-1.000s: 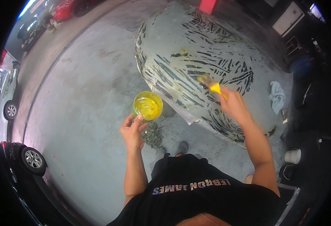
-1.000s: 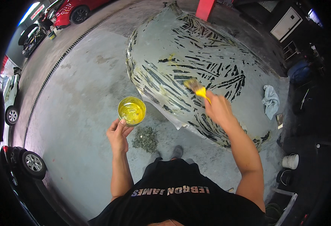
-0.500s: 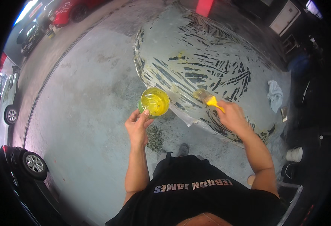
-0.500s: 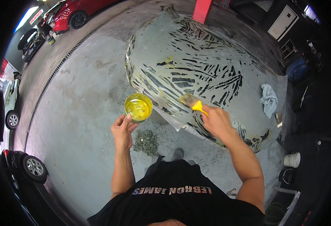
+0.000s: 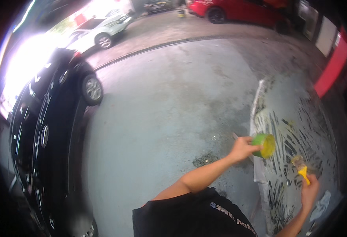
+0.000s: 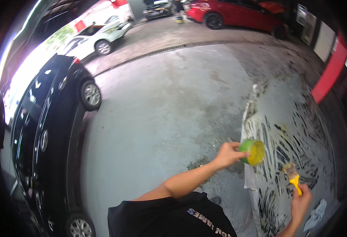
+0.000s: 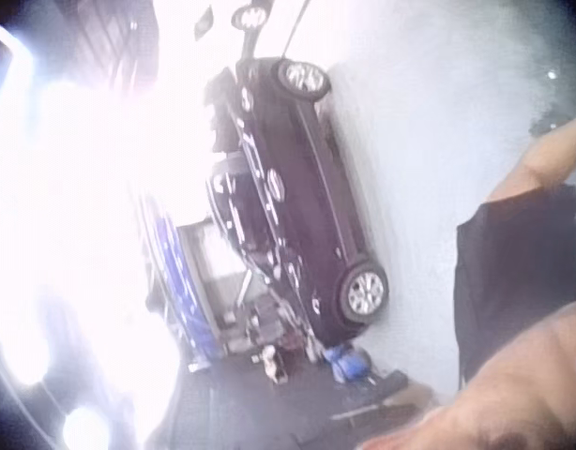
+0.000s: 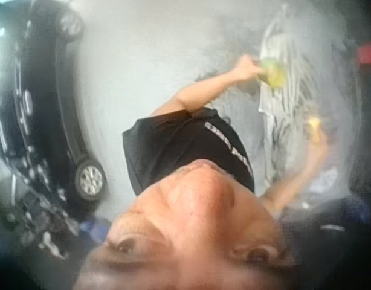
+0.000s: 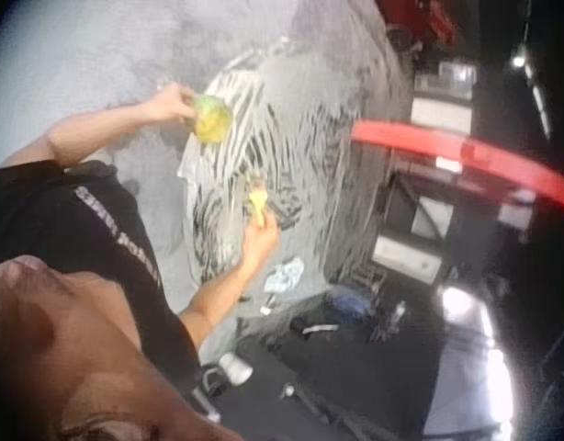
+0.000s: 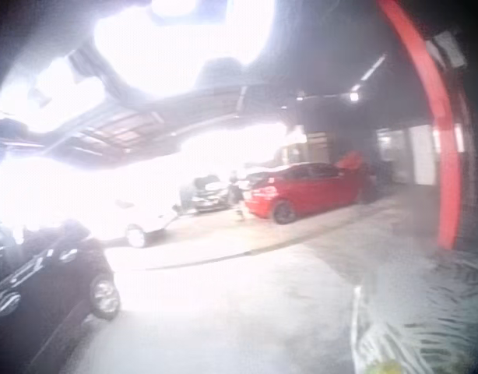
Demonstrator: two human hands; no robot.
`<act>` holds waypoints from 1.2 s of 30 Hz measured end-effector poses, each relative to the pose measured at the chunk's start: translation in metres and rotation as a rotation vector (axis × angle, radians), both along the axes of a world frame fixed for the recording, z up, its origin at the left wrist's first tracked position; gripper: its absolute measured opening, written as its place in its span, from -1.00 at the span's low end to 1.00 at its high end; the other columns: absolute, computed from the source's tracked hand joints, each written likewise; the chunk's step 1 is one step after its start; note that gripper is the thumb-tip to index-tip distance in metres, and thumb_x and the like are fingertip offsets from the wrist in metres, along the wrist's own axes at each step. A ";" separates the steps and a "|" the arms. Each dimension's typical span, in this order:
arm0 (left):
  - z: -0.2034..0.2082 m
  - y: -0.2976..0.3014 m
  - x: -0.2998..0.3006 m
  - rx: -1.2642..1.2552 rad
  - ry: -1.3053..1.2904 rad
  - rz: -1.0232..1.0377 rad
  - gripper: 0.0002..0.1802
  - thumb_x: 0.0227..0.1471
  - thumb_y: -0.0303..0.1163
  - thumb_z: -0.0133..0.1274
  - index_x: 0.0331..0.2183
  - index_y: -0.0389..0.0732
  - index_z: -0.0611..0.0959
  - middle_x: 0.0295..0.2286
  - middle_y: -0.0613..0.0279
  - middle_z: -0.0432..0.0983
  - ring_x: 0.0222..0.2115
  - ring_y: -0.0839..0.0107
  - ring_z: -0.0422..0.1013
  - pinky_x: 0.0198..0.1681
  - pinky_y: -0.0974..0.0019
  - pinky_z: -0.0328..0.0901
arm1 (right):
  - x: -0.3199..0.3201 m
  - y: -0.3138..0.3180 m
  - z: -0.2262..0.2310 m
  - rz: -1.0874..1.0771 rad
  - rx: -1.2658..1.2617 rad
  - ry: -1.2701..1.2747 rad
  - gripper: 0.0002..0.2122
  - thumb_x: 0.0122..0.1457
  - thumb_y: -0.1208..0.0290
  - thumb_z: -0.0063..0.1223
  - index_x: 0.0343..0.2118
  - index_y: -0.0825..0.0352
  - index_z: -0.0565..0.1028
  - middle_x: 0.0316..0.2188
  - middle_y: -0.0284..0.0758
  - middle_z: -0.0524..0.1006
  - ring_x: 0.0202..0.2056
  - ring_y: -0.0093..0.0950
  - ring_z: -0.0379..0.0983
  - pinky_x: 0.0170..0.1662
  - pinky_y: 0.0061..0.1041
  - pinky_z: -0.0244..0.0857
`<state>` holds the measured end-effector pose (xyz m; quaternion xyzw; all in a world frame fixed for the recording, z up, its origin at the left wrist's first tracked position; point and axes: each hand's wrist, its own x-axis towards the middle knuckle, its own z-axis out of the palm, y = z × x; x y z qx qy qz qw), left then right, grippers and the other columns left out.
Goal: The person applies a yellow viscous substance from a small container onto a large curved surface using a yellow brush. They repeatedly dip the brush into the container and spread the substance in broad strokes across the surface.
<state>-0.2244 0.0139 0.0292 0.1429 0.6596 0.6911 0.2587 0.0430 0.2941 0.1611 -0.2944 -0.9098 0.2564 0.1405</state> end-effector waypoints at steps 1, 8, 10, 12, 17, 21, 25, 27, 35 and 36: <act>0.000 0.010 0.002 -0.005 0.043 -0.014 -0.43 -0.09 -0.11 0.46 -0.16 -0.37 0.77 -0.45 0.12 0.68 -0.46 0.46 0.58 -0.41 0.36 0.46 | -0.003 -0.008 0.013 0.034 0.017 0.020 -0.86 0.12 0.66 0.11 -0.24 0.55 0.53 -0.43 -0.17 0.55 -0.34 -0.44 0.46 -0.20 -0.34 0.34; 0.027 0.065 0.023 -0.070 0.287 -0.076 -0.44 -0.24 -0.10 0.48 -0.32 -0.40 0.77 -0.52 0.04 0.65 -0.50 0.32 0.57 -0.37 0.21 0.45 | -0.029 -0.029 0.006 0.234 0.240 0.127 -0.81 0.12 0.70 0.16 -0.18 0.54 0.54 -0.34 -0.10 0.52 -0.33 -0.19 0.48 -0.16 -0.28 0.33; 0.032 0.069 0.027 -0.055 0.301 -0.066 -0.44 -0.27 -0.11 0.48 -0.35 -0.43 0.76 -0.57 0.02 0.62 -0.52 0.30 0.56 -0.38 0.18 0.43 | -0.034 -0.040 0.010 0.267 0.337 0.067 -0.80 0.11 0.69 0.17 -0.17 0.51 0.55 -0.32 -0.09 0.50 -0.31 -0.10 0.47 -0.15 -0.25 0.34; 0.034 0.070 0.029 -0.072 0.314 -0.037 -0.45 -0.29 -0.10 0.49 -0.43 -0.44 0.73 -0.59 -0.06 0.60 -0.53 0.19 0.57 -0.38 0.12 0.43 | -0.034 -0.045 0.011 0.293 0.411 0.007 -0.78 0.09 0.69 0.18 -0.17 0.48 0.57 -0.32 -0.06 0.48 -0.31 0.00 0.46 -0.20 -0.17 0.33; 0.037 0.080 0.034 -0.084 0.291 -0.017 -0.42 -0.28 -0.07 0.48 -0.41 -0.44 0.74 -0.58 -0.07 0.60 -0.53 0.18 0.57 -0.37 0.11 0.43 | -0.023 -0.048 0.012 0.326 0.471 0.015 -0.78 0.09 0.68 0.19 -0.16 0.43 0.59 -0.35 -0.07 0.47 -0.32 0.02 0.48 -0.28 -0.09 0.31; 0.039 0.080 0.027 -0.132 0.288 -0.060 -0.38 -0.22 -0.04 0.47 -0.32 -0.45 0.75 -0.57 0.07 0.62 -0.53 0.34 0.54 -0.39 0.21 0.42 | -0.020 -0.059 0.027 0.345 0.470 0.074 -0.79 0.08 0.67 0.22 -0.20 0.38 0.61 -0.39 -0.13 0.47 -0.40 0.00 0.50 -0.35 -0.07 0.30; 0.055 0.087 0.042 -0.096 0.333 -0.147 -0.38 -0.21 -0.07 0.47 -0.29 -0.46 0.74 -0.55 0.05 0.60 -0.52 0.32 0.53 -0.39 0.23 0.41 | -0.020 -0.055 0.023 0.267 0.504 -0.054 -0.77 0.02 0.65 0.26 -0.21 0.37 0.63 -0.40 -0.10 0.48 -0.35 0.03 0.49 -0.31 -0.10 0.31; 0.053 0.094 0.053 -0.066 0.434 -0.161 -0.38 -0.21 -0.08 0.47 -0.29 -0.46 0.73 -0.54 0.03 0.59 -0.51 0.30 0.54 -0.38 0.22 0.41 | -0.016 -0.051 0.017 0.283 0.511 -0.036 -0.81 0.02 0.61 0.28 -0.26 0.40 0.63 -0.42 -0.09 0.52 -0.39 0.00 0.51 -0.35 -0.13 0.34; 0.044 0.107 0.067 -0.096 0.509 -0.234 -0.37 -0.25 -0.06 0.53 -0.32 -0.44 0.73 -0.52 0.01 0.58 -0.51 0.24 0.52 -0.34 0.18 0.41 | 0.021 -0.019 -0.023 0.036 -0.139 0.124 -0.85 0.02 0.53 0.30 -0.35 0.47 0.67 -0.52 -0.27 0.60 -0.44 -0.50 0.51 -0.33 -0.45 0.33; 0.044 0.113 0.072 -0.121 0.541 -0.277 -0.36 -0.26 -0.05 0.54 -0.32 -0.44 0.73 -0.51 0.01 0.59 -0.50 0.25 0.52 -0.34 0.18 0.41 | 0.032 -0.007 -0.047 0.045 -0.152 0.194 -0.85 0.03 0.52 0.30 -0.34 0.47 0.67 -0.51 -0.30 0.59 -0.42 -0.55 0.49 -0.33 -0.48 0.32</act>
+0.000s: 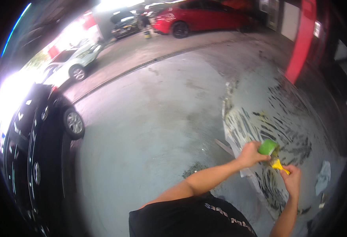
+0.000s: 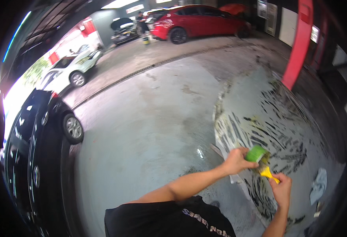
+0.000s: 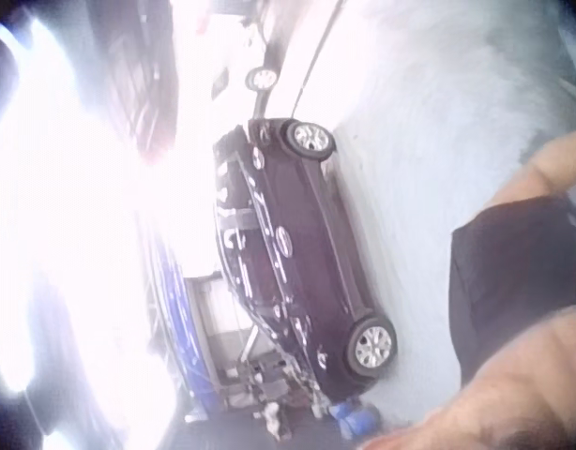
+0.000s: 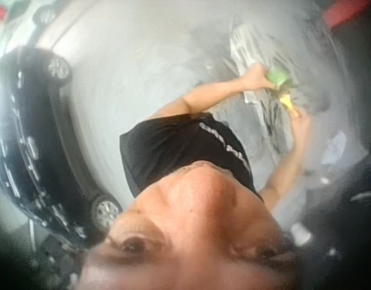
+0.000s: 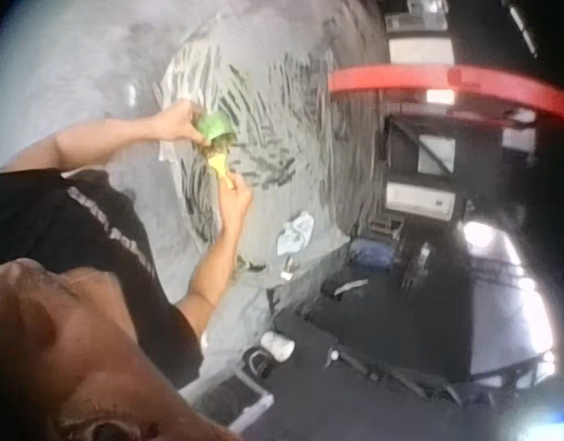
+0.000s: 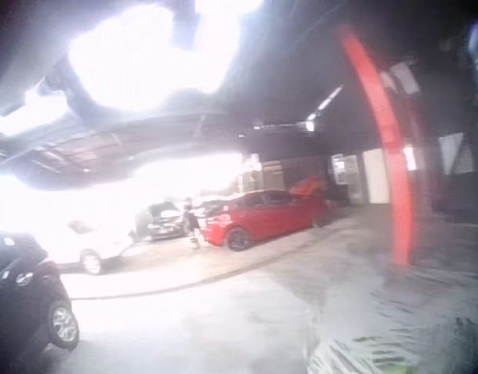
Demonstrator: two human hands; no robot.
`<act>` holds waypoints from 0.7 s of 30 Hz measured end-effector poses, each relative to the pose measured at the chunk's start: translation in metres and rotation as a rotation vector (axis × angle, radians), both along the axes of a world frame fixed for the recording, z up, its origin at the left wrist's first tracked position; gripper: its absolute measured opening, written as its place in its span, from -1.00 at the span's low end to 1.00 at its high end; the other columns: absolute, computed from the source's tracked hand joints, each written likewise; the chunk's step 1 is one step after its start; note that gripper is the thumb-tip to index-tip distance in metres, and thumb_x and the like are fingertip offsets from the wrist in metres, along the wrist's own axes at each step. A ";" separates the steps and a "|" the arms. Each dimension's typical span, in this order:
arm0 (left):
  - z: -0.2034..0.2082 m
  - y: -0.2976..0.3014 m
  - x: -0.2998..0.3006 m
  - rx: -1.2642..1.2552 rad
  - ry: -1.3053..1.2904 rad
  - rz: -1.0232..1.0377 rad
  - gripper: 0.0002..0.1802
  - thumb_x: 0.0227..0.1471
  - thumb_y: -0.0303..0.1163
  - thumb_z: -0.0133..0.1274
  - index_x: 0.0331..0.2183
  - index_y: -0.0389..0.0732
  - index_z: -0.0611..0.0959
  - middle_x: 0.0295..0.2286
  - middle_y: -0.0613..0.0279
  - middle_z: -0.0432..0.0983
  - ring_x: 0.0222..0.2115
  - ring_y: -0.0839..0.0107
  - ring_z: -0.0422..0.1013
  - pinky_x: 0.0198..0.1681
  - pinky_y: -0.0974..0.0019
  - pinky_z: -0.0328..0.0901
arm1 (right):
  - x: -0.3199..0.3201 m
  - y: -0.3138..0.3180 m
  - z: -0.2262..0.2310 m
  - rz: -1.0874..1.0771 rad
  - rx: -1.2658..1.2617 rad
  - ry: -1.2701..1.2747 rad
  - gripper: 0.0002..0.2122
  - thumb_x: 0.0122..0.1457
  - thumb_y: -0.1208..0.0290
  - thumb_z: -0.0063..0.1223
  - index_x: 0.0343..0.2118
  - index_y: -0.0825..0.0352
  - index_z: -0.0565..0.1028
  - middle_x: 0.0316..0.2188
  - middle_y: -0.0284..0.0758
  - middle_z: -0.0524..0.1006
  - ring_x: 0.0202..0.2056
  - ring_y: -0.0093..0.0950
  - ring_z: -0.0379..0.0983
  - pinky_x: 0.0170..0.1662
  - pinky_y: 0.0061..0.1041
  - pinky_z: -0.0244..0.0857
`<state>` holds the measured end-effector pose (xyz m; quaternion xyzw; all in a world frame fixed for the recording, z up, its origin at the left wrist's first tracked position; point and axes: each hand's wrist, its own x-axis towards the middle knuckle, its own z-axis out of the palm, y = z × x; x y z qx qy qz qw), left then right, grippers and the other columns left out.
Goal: The person applies a yellow viscous substance from a small container onto a large curved surface using a yellow brush. They repeatedly dip the brush into the container and spread the substance in broad strokes across the surface.
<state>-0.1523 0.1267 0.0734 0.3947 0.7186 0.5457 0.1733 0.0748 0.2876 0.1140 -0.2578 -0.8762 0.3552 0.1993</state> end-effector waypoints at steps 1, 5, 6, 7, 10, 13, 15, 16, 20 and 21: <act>-0.001 0.000 -0.003 -0.028 0.028 0.002 -0.37 -0.24 -0.05 0.54 -0.32 -0.43 0.74 -0.50 0.04 0.62 -0.48 0.30 0.54 -0.33 0.20 0.42 | 0.010 0.007 -0.025 -0.001 -0.009 0.069 -0.85 0.05 0.51 0.30 -0.33 0.47 0.67 -0.51 -0.34 0.59 -0.41 -0.60 0.47 -0.33 -0.50 0.31; 0.003 -0.009 -0.004 0.030 -0.160 -0.116 -0.47 -0.11 -0.15 0.51 -0.24 -0.42 0.77 -0.46 0.17 0.69 -0.49 0.50 0.54 -0.40 0.33 0.43 | -0.003 -0.013 -0.053 -0.081 -0.246 0.241 -0.84 0.19 0.49 0.31 -0.20 0.44 0.67 -0.37 -0.41 0.63 -0.32 -0.62 0.49 -0.22 -0.53 0.36; -0.006 -0.009 -0.007 0.037 -0.218 -0.090 -0.50 -0.09 -0.16 0.50 -0.25 -0.41 0.78 -0.47 0.16 0.69 -0.48 0.49 0.56 -0.40 0.33 0.43 | -0.010 -0.020 -0.055 -0.150 -0.467 0.261 -0.83 0.20 0.52 0.32 -0.17 0.43 0.66 -0.37 -0.42 0.64 -0.35 -0.66 0.47 -0.25 -0.58 0.33; -0.013 -0.007 -0.012 0.039 -0.268 -0.054 -0.53 -0.07 -0.18 0.49 -0.26 -0.40 0.78 -0.47 0.16 0.69 -0.47 0.47 0.57 -0.40 0.33 0.43 | -0.012 -0.025 -0.050 -0.194 -0.514 0.257 -0.83 0.20 0.54 0.32 -0.16 0.43 0.66 -0.37 -0.43 0.63 -0.36 -0.68 0.46 -0.27 -0.61 0.31; -0.011 -0.003 -0.018 0.076 -0.407 0.002 -0.52 -0.03 -0.21 0.47 -0.21 -0.43 0.76 -0.46 0.17 0.67 -0.48 0.50 0.56 -0.43 0.40 0.42 | 0.005 -0.019 -0.053 -0.251 -0.560 0.354 -0.82 0.20 0.52 0.32 -0.15 0.39 0.65 -0.43 -0.48 0.59 -0.51 -0.78 0.32 -0.46 -0.69 0.12; -0.017 -0.005 -0.030 0.169 -0.509 0.096 -0.46 0.00 -0.24 0.45 -0.14 -0.51 0.71 -0.42 0.13 0.66 -0.45 0.48 0.57 -0.42 0.43 0.44 | 0.022 -0.006 -0.035 -0.294 -0.540 0.402 -0.82 0.22 0.47 0.30 -0.14 0.36 0.64 -0.46 -0.52 0.56 -0.57 -0.81 0.26 -0.54 -0.71 0.05; -0.013 -0.009 -0.035 0.199 -0.585 0.160 -0.42 0.02 -0.25 0.44 -0.10 -0.56 0.67 -0.38 0.08 0.67 -0.43 0.44 0.59 -0.40 0.42 0.47 | 0.029 0.010 -0.025 -0.351 -0.484 0.413 -0.82 0.24 0.45 0.29 -0.13 0.35 0.63 -0.47 -0.52 0.56 -0.56 -0.81 0.27 -0.52 -0.71 0.07; -0.012 -0.012 -0.037 0.208 -0.604 0.176 -0.40 0.03 -0.25 0.44 -0.09 -0.57 0.65 -0.35 0.06 0.66 -0.41 0.42 0.59 -0.38 0.41 0.49 | 0.032 0.024 -0.024 -0.406 -0.452 0.383 -0.82 0.24 0.48 0.27 -0.13 0.40 0.63 -0.36 -0.45 0.63 -0.37 -0.72 0.44 -0.31 -0.63 0.29; -0.010 -0.026 -0.045 0.246 -0.672 0.231 -0.37 0.04 -0.25 0.43 -0.04 -0.60 0.62 -0.27 -0.02 0.66 -0.35 0.34 0.62 -0.31 0.35 0.54 | 0.016 0.091 -0.051 -0.523 -0.182 0.157 -0.76 0.23 0.37 0.25 -0.10 0.38 0.62 -0.40 -0.28 0.66 -0.39 -0.52 0.53 -0.30 -0.45 0.38; -0.010 -0.030 -0.046 0.259 -0.692 0.242 -0.36 0.05 -0.26 0.43 -0.03 -0.60 0.61 -0.25 -0.04 0.65 -0.34 0.32 0.63 -0.29 0.34 0.55 | 0.003 0.097 -0.053 -0.551 -0.152 0.078 -0.75 0.24 0.36 0.23 -0.10 0.37 0.62 -0.40 -0.21 0.66 -0.39 -0.43 0.56 -0.29 -0.40 0.40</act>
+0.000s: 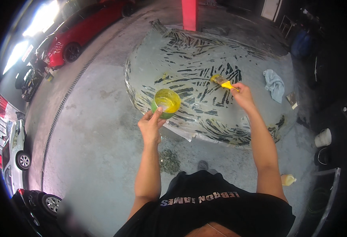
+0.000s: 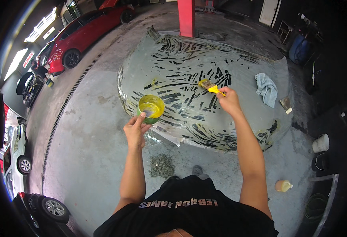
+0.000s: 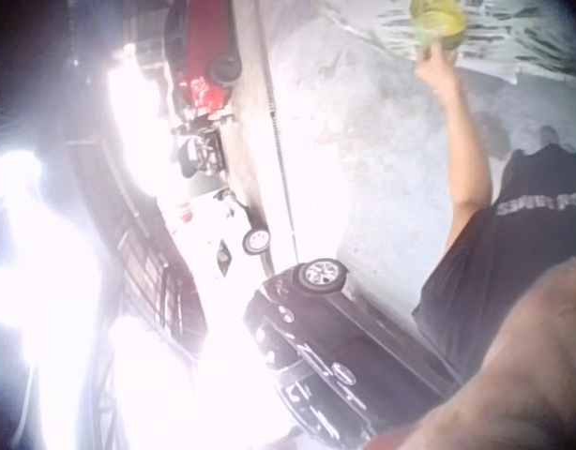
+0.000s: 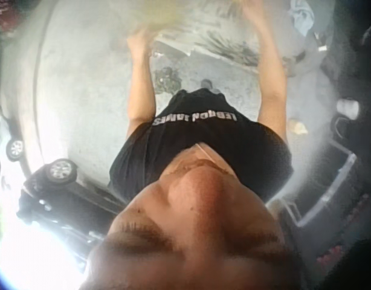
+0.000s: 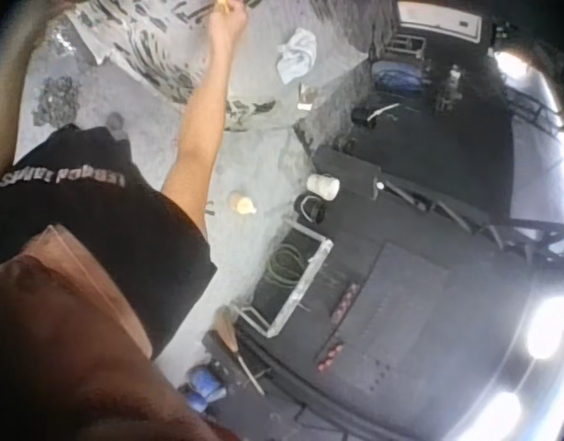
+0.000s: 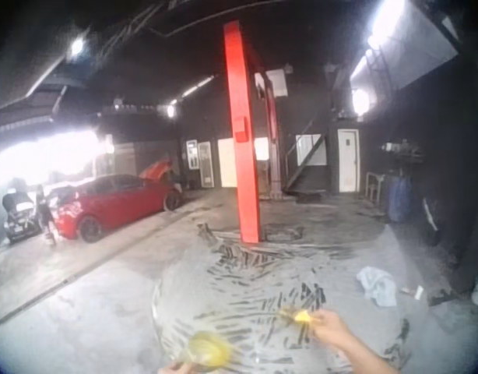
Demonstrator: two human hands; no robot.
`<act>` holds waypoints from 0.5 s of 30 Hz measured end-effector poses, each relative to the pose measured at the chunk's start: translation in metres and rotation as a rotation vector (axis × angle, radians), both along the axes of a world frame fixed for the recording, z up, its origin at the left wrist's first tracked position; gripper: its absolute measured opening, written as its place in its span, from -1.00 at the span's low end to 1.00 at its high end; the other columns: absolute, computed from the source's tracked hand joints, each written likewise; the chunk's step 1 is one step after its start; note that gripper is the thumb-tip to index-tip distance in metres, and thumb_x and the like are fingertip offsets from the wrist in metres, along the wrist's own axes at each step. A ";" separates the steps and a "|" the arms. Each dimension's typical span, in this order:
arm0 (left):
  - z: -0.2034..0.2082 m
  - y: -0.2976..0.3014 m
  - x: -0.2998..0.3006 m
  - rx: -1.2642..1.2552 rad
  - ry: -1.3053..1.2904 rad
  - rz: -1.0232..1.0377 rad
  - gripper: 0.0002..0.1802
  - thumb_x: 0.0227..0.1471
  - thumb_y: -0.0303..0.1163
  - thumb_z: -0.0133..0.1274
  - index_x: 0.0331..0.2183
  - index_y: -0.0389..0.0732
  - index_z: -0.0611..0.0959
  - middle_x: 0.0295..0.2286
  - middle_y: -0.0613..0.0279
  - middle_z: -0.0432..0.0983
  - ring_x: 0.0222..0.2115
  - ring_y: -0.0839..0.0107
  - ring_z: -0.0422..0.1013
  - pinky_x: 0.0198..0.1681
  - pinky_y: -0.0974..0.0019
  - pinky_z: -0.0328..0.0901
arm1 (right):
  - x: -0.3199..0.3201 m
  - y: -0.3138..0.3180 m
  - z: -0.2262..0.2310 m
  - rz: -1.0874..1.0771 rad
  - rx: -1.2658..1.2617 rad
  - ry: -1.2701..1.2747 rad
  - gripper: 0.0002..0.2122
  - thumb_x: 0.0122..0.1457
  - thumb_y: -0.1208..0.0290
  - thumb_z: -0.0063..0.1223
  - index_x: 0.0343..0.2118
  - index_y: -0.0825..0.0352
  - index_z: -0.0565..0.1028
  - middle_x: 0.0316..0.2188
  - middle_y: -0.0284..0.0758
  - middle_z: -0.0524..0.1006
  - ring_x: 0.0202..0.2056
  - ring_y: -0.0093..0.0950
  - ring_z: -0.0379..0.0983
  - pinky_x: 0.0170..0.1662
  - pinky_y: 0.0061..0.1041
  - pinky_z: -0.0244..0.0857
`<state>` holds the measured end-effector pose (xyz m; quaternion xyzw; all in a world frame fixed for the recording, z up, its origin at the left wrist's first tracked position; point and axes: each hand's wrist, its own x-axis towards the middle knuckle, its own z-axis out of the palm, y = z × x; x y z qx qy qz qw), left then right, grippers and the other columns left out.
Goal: The person applies a yellow viscous substance from a small container onto a large curved surface using a yellow brush. They repeatedly dip the brush into the container and spread the substance in broad strokes across the surface.
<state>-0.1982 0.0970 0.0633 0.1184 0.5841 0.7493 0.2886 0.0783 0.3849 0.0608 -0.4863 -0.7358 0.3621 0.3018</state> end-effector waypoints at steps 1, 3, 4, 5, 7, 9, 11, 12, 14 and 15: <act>0.002 -0.005 0.000 0.049 -0.030 0.004 -0.34 0.06 -0.26 0.42 0.00 -0.61 0.58 -0.22 -0.08 0.64 -0.31 0.28 0.64 -0.28 0.33 0.56 | -0.008 0.002 -0.003 -0.022 0.007 -0.085 -0.75 0.24 0.35 0.21 -0.09 0.36 0.62 -0.41 -0.14 0.66 -0.39 -0.35 0.60 -0.28 -0.34 0.42; -0.001 -0.021 -0.004 0.046 -0.040 0.051 -0.33 0.07 -0.26 0.41 0.01 -0.62 0.57 -0.21 -0.09 0.64 -0.30 0.27 0.64 -0.27 0.32 0.56 | -0.022 -0.026 -0.005 0.096 0.072 -0.166 -0.77 0.26 0.37 0.15 -0.09 0.36 0.61 -0.38 -0.01 0.65 -0.35 -0.15 0.62 -0.23 -0.21 0.44; -0.003 -0.030 -0.006 0.046 -0.045 0.073 -0.33 0.07 -0.27 0.40 0.01 -0.62 0.56 -0.21 -0.09 0.64 -0.30 0.26 0.65 -0.27 0.31 0.56 | -0.026 -0.042 -0.006 0.153 0.106 -0.207 -0.77 0.26 0.38 0.12 -0.09 0.35 0.60 -0.37 0.06 0.64 -0.32 -0.05 0.63 -0.21 -0.14 0.46; 0.000 -0.043 -0.006 0.047 -0.047 0.096 -0.33 0.08 -0.27 0.39 0.02 -0.61 0.55 -0.22 -0.08 0.64 -0.31 0.26 0.64 -0.25 0.29 0.56 | -0.028 -0.063 0.005 0.190 0.144 -0.305 -0.78 0.26 0.38 0.10 -0.10 0.36 0.59 -0.37 0.08 0.64 -0.31 -0.01 0.62 -0.20 -0.10 0.46; -0.007 -0.071 -0.010 0.038 -0.059 0.155 -0.34 0.09 -0.27 0.38 0.03 -0.60 0.55 -0.22 -0.07 0.65 -0.32 0.26 0.64 -0.24 0.28 0.56 | -0.027 -0.098 0.037 0.265 0.225 -0.495 -0.78 0.27 0.40 0.07 -0.10 0.37 0.58 -0.36 0.12 0.63 -0.28 0.07 0.61 -0.19 -0.02 0.46; -0.011 -0.090 -0.011 0.033 -0.065 0.188 -0.37 0.11 -0.27 0.37 0.02 -0.57 0.55 -0.23 -0.05 0.65 -0.33 0.26 0.64 -0.23 0.27 0.56 | -0.027 -0.078 0.046 0.200 0.221 -0.497 -0.78 0.27 0.39 0.06 -0.10 0.37 0.57 -0.38 0.12 0.63 -0.29 0.09 0.61 -0.19 0.01 0.46; -0.009 -0.095 -0.008 0.044 -0.072 0.198 -0.37 0.12 -0.27 0.36 0.03 -0.58 0.54 -0.23 -0.05 0.65 -0.33 0.25 0.64 -0.22 0.26 0.56 | -0.024 -0.041 0.040 0.125 0.333 -0.479 -0.77 0.28 0.40 0.05 -0.08 0.37 0.56 -0.41 0.10 0.63 -0.33 0.11 0.61 -0.21 0.03 0.47; -0.010 -0.098 -0.007 0.048 -0.075 0.211 -0.37 0.12 -0.28 0.36 0.03 -0.58 0.54 -0.23 -0.05 0.65 -0.32 0.24 0.64 -0.21 0.25 0.57 | -0.031 -0.037 0.033 0.123 0.349 -0.483 -0.77 0.28 0.40 0.05 -0.08 0.38 0.56 -0.41 0.11 0.63 -0.32 0.11 0.61 -0.21 0.03 0.47; -0.015 -0.103 -0.007 0.044 -0.077 0.225 -0.37 0.13 -0.28 0.35 0.03 -0.58 0.54 -0.22 -0.05 0.65 -0.32 0.23 0.64 -0.20 0.24 0.57 | -0.046 -0.037 0.024 0.118 0.378 -0.490 -0.77 0.28 0.41 0.04 -0.07 0.39 0.56 -0.41 0.11 0.63 -0.32 0.11 0.61 -0.21 0.03 0.47; -0.017 -0.107 -0.010 0.041 -0.075 0.234 -0.37 0.13 -0.28 0.35 0.04 -0.58 0.53 -0.22 -0.05 0.65 -0.32 0.23 0.64 -0.19 0.24 0.57 | -0.050 -0.052 0.023 0.194 0.369 -0.558 -0.77 0.28 0.40 0.05 -0.08 0.40 0.56 -0.42 0.10 0.63 -0.33 0.10 0.61 -0.21 0.03 0.47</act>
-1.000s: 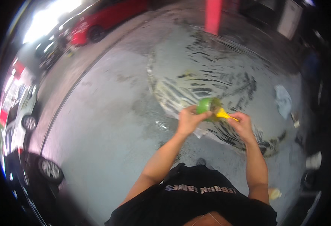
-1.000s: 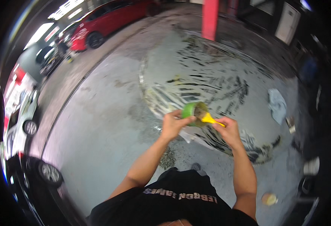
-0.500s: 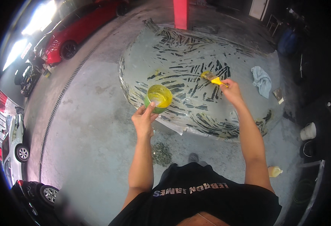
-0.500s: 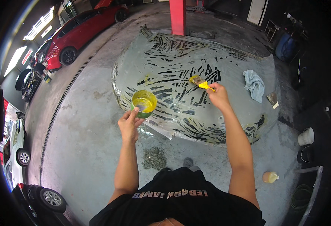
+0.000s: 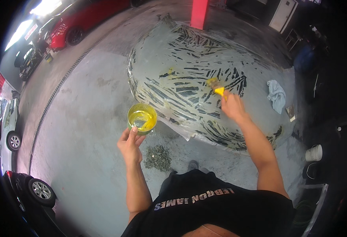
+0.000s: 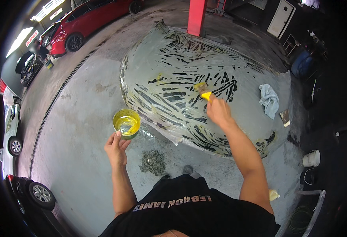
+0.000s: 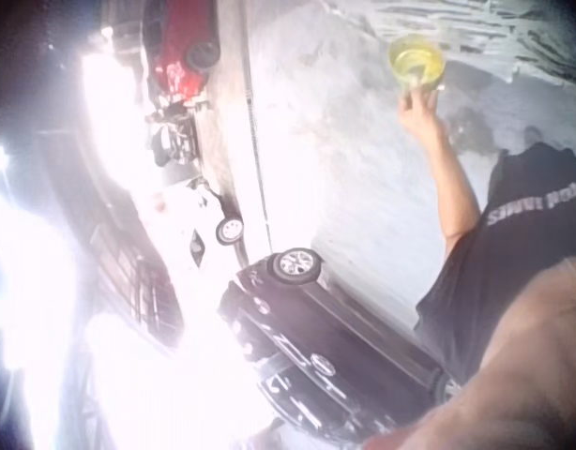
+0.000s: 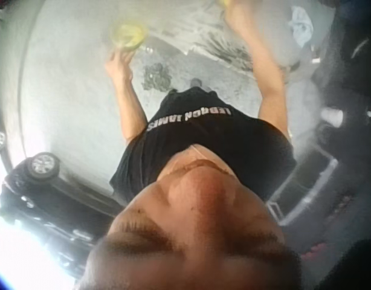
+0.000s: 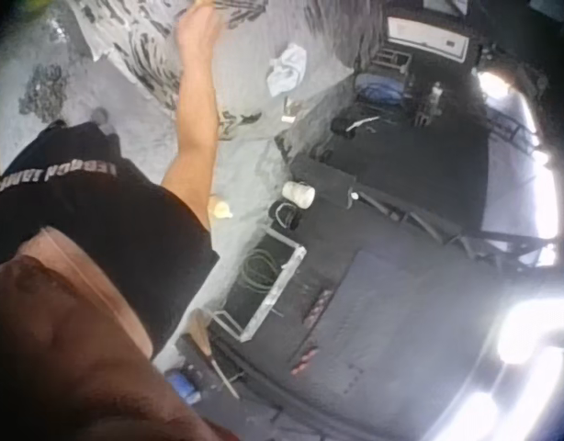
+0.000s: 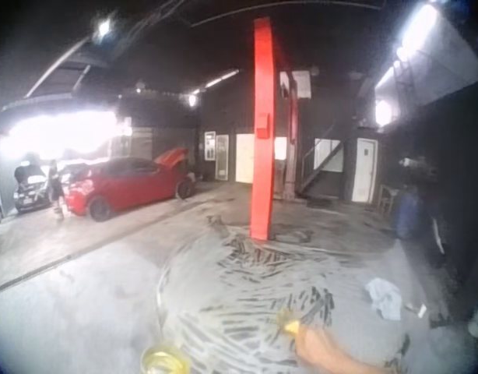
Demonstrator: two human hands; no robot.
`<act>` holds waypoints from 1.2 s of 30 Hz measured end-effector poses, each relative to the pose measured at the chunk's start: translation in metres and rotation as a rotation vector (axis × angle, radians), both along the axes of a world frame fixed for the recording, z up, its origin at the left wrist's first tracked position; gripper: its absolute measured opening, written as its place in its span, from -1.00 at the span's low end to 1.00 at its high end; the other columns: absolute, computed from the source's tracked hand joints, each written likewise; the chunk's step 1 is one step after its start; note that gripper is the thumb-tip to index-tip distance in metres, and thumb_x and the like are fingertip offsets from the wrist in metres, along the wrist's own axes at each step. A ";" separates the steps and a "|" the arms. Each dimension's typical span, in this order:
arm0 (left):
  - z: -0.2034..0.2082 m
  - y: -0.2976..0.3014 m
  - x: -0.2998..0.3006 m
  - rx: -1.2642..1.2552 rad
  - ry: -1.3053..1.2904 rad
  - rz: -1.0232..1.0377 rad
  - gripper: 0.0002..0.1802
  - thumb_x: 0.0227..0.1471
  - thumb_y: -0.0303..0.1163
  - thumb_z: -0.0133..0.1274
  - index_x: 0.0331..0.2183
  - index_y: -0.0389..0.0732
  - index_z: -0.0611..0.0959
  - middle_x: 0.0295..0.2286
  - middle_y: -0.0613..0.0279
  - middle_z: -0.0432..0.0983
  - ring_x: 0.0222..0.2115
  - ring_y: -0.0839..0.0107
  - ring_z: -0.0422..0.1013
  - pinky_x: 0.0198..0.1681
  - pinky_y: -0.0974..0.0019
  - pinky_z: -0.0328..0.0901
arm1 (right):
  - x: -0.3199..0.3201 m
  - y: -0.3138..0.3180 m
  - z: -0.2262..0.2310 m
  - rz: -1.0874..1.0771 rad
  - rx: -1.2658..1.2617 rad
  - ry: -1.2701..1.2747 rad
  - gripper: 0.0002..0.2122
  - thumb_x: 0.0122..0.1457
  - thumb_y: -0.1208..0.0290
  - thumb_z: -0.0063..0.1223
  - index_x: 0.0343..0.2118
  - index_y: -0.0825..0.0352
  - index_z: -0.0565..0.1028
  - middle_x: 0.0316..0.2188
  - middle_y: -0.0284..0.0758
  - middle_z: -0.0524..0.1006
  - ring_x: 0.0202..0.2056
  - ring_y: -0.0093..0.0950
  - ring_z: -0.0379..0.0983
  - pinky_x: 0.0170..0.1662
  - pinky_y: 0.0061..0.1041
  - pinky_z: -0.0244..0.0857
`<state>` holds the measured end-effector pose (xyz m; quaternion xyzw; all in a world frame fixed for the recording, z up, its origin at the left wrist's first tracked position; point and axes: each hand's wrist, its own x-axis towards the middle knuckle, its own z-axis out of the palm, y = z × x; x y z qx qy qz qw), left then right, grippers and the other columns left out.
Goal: The person applies a yellow viscous substance from a small container onto a large curved surface using a yellow brush. They repeatedly dip the brush into the container and spread the substance in broad strokes across the surface.
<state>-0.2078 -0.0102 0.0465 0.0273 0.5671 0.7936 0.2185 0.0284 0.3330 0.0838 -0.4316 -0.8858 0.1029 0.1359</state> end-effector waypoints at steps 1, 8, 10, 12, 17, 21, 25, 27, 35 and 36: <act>-0.002 -0.004 -0.002 -0.006 -0.007 0.020 -0.38 0.13 -0.29 0.35 0.04 -0.58 0.54 -0.22 -0.05 0.65 -0.31 0.23 0.65 -0.19 0.24 0.57 | 0.002 -0.014 0.005 0.042 -0.034 -0.033 -0.77 0.27 0.40 0.05 -0.09 0.39 0.56 -0.43 0.09 0.63 -0.34 0.10 0.61 -0.21 0.03 0.47; -0.001 -0.021 0.002 -0.005 -0.027 0.052 -0.44 0.14 -0.30 0.34 0.00 -0.56 0.56 -0.22 -0.06 0.64 -0.30 0.22 0.65 -0.18 0.23 0.57 | -0.019 -0.006 0.062 0.099 -0.117 0.058 -0.77 0.25 0.36 0.05 -0.11 0.34 0.57 -0.42 0.05 0.64 -0.32 0.05 0.61 -0.18 0.00 0.44; -0.001 -0.012 0.003 -0.003 -0.024 0.034 -0.44 0.14 -0.30 0.34 -0.01 -0.55 0.56 -0.23 -0.05 0.64 -0.30 0.22 0.65 -0.19 0.24 0.57 | -0.047 0.002 0.063 0.081 -0.083 0.106 -0.77 0.25 0.36 0.06 -0.11 0.33 0.58 -0.41 0.06 0.63 -0.32 0.05 0.61 -0.19 -0.01 0.44; 0.001 -0.006 0.006 0.009 -0.027 0.018 -0.45 0.14 -0.30 0.33 -0.01 -0.54 0.57 -0.24 -0.04 0.65 -0.31 0.23 0.64 -0.19 0.24 0.57 | -0.063 -0.001 0.054 0.121 -0.101 0.086 -0.78 0.25 0.36 0.06 -0.12 0.32 0.59 -0.41 0.03 0.64 -0.32 0.05 0.60 -0.20 -0.02 0.44; -0.017 -0.021 -0.004 0.001 -0.040 0.062 -0.45 0.15 -0.30 0.33 -0.01 -0.55 0.57 -0.24 -0.06 0.65 -0.30 0.23 0.65 -0.19 0.23 0.57 | -0.015 -0.025 0.046 0.197 -0.114 -0.111 -0.81 0.23 0.36 0.12 -0.17 0.31 0.63 -0.37 0.02 0.64 -0.29 0.05 0.59 -0.18 -0.11 0.42; -0.013 -0.022 -0.004 -0.008 -0.043 0.071 -0.44 0.15 -0.31 0.33 0.00 -0.56 0.56 -0.22 -0.08 0.65 -0.28 0.22 0.65 -0.18 0.22 0.57 | 0.018 -0.015 0.090 0.242 -0.093 -0.064 -0.80 0.22 0.46 0.13 -0.12 0.35 0.63 -0.38 -0.01 0.64 -0.28 0.01 0.61 -0.15 -0.09 0.45; -0.004 -0.012 -0.001 0.023 -0.038 0.036 -0.44 0.14 -0.32 0.33 0.00 -0.56 0.56 -0.21 -0.08 0.65 -0.28 0.22 0.65 -0.17 0.22 0.57 | -0.019 -0.002 0.080 0.420 0.001 0.012 -0.74 0.21 0.56 0.11 -0.03 0.35 0.59 -0.18 -0.02 0.63 -0.30 -0.02 0.62 -0.15 -0.10 0.47; 0.001 -0.007 0.001 0.029 -0.035 0.013 -0.45 0.14 -0.32 0.33 0.00 -0.56 0.57 -0.22 -0.08 0.65 -0.29 0.22 0.65 -0.17 0.21 0.57 | -0.041 -0.011 0.048 0.473 0.097 -0.056 -0.67 0.17 0.59 0.10 0.03 0.31 0.54 -0.10 -0.06 0.59 -0.32 -0.01 0.61 -0.17 -0.11 0.49; -0.016 -0.018 -0.011 0.020 -0.037 0.013 -0.46 0.14 -0.32 0.33 -0.02 -0.55 0.57 -0.23 -0.04 0.65 -0.30 0.23 0.65 -0.16 0.21 0.56 | 0.057 -0.061 0.002 0.504 0.137 -0.293 -0.58 0.11 0.62 0.09 0.07 0.20 0.50 -0.14 -0.10 0.56 -0.36 0.00 0.58 -0.25 -0.06 0.49; -0.016 -0.020 -0.012 0.021 -0.035 0.015 -0.46 0.14 -0.32 0.33 -0.02 -0.55 0.57 -0.23 -0.04 0.65 -0.30 0.23 0.65 -0.16 0.21 0.56 | 0.069 -0.053 0.013 0.500 0.100 -0.262 -0.63 0.13 0.60 0.10 0.03 0.22 0.53 -0.17 -0.10 0.57 -0.34 0.01 0.58 -0.23 -0.06 0.48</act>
